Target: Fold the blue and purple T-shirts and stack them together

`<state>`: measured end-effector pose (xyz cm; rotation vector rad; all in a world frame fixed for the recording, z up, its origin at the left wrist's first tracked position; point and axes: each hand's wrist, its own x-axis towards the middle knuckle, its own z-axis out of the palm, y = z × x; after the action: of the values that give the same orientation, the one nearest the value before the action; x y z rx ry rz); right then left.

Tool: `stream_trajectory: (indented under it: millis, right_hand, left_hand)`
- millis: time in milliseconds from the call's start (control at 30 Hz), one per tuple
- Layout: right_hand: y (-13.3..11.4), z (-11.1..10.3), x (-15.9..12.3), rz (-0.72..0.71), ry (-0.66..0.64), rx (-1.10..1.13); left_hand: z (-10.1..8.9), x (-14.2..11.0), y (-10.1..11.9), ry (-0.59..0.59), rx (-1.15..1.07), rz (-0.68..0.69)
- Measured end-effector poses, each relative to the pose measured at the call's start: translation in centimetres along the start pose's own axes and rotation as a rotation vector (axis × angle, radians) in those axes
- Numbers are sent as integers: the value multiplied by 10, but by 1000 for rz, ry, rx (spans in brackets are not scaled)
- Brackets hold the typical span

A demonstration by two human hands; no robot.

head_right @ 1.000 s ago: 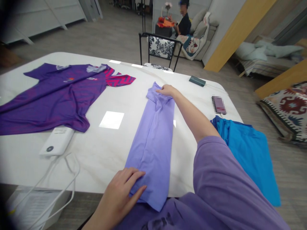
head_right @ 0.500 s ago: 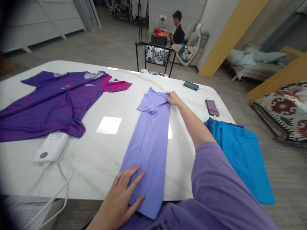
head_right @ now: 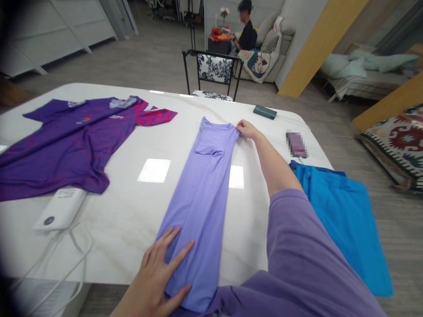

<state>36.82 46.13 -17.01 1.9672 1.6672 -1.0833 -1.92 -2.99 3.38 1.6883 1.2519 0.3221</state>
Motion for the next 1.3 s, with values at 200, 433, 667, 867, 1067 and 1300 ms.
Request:
stream_trajectory:
  millis: [200,433,667,867,1067,1300]
  right_hand:
    - [4,15,-19,-96,286,-125]
    - [-20,19,-96,61,133,-269]
    - [-43,30,-211,94,-248,-344]
    - [-46,51,-265,76,-177,-430]
    - [-48,56,-360,-303,100,-318]
    - [-39,131,-546,-785,-230,-395]
  left_hand:
    - [4,14,9,63,-112,-195]
    - [12,31,3,35,-228,-342]
    - [4,17,-4,32,-263,-302]
    - [7,4,-4,150,-138,-120]
    - [-6,-41,-26,85,-24,190]
    - [5,-88,-60,25,92,252]
